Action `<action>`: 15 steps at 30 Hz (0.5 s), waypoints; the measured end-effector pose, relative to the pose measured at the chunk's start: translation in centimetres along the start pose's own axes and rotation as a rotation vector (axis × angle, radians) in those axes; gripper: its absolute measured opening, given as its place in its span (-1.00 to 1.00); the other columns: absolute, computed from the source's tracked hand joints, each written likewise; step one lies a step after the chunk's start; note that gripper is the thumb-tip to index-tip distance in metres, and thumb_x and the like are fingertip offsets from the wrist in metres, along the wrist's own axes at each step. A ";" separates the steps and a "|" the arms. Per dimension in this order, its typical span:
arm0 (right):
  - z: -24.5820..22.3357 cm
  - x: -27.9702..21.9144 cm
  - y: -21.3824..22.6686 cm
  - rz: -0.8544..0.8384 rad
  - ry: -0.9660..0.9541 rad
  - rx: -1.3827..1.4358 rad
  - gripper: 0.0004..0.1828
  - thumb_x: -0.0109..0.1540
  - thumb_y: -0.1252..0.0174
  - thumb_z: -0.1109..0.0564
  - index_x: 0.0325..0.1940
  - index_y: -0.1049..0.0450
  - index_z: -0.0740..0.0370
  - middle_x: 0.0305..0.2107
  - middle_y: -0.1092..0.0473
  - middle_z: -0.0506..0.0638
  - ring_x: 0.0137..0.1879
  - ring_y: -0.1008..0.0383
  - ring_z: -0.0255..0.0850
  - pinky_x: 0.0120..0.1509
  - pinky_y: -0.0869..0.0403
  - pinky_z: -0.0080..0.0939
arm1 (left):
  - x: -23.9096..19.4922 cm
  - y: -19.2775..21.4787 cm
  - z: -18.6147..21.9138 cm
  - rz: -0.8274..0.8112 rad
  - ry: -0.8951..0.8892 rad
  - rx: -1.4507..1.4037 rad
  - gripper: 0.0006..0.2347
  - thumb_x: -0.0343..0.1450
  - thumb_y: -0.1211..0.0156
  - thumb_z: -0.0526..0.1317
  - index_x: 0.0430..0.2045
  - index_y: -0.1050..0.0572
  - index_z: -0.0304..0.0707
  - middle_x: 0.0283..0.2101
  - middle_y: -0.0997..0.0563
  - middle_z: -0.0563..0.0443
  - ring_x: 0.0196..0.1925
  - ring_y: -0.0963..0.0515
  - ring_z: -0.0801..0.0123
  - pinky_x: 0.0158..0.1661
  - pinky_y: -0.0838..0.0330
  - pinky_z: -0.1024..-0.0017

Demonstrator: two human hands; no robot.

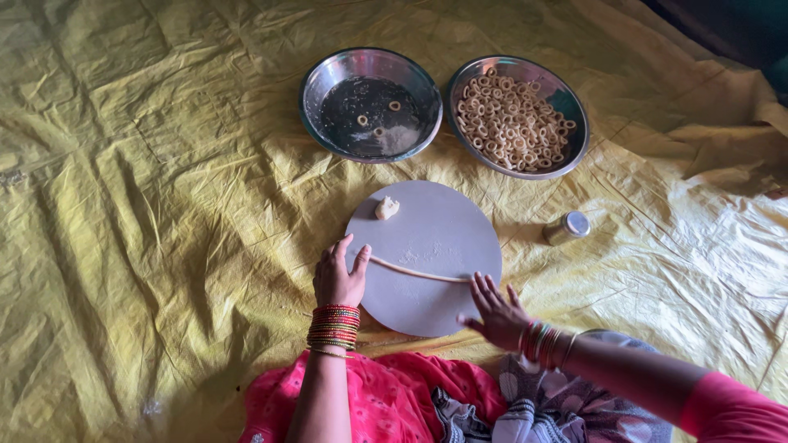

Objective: The person rolls small pieces of dough into thin ropes on a round board, then joins the ends to form rings. The rings are placed into a metal bowl containing similar items. The process is repeated with additional dough pieces.

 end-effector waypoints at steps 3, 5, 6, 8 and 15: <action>2.1 3.6 5.2 0.069 -0.116 0.100 0.11 0.27 0.35 -0.53 0.62 0.50 0.21 0.56 0.49 0.20 0.64 0.50 0.07 0.58 0.29 0.33 | -0.1 0.2 0.1 0.011 -0.021 0.003 -0.48 0.44 -0.05 0.23 0.17 -0.45 -0.07 0.20 -0.52 -0.18 0.24 -0.48 -0.06 0.21 -0.32 0.05; 3.6 6.1 9.4 0.339 -0.085 0.261 0.07 0.33 0.34 -0.50 0.60 0.47 0.27 0.55 0.46 0.27 0.65 0.53 0.07 0.63 0.35 0.22 | -0.2 0.3 0.4 0.009 -0.017 -0.001 -0.48 0.44 -0.05 0.24 0.16 -0.45 -0.06 0.21 -0.52 -0.17 0.25 -0.47 -0.05 0.21 -0.33 0.04; 4.0 7.3 10.9 0.437 -0.070 0.306 0.06 0.32 0.32 -0.49 0.59 0.47 0.26 0.55 0.44 0.23 0.66 0.52 0.07 0.64 0.35 0.20 | -0.3 0.4 0.5 0.005 -0.007 -0.001 -0.48 0.44 -0.05 0.24 0.16 -0.45 -0.06 0.21 -0.51 -0.16 0.25 -0.47 -0.06 0.20 -0.33 0.04; 3.4 9.2 12.1 0.559 -0.033 0.282 0.08 0.31 0.30 -0.48 0.59 0.47 0.29 0.56 0.44 0.23 0.67 0.52 0.09 0.63 0.36 0.20 | -0.3 0.8 0.6 -0.002 0.015 0.002 -0.48 0.43 -0.06 0.24 0.16 -0.45 -0.05 0.22 -0.51 -0.15 0.25 -0.46 -0.06 0.19 -0.33 0.03; -3.8 7.3 4.6 0.469 0.078 -0.075 0.31 0.17 0.06 -0.63 0.55 0.46 0.31 0.53 0.45 0.20 0.63 0.49 0.09 0.62 0.37 0.27 | -0.4 1.1 0.6 -0.012 0.033 0.018 -0.49 0.43 -0.07 0.22 0.18 -0.44 -0.05 0.23 -0.49 -0.19 0.26 -0.45 -0.09 0.20 -0.33 0.03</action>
Point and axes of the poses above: each hand's wrist, its own x-axis towards the middle knuckle, its own y-axis out of the back of the hand, z = x × y, the point moved 4 cm from there along x, towards the middle knuckle
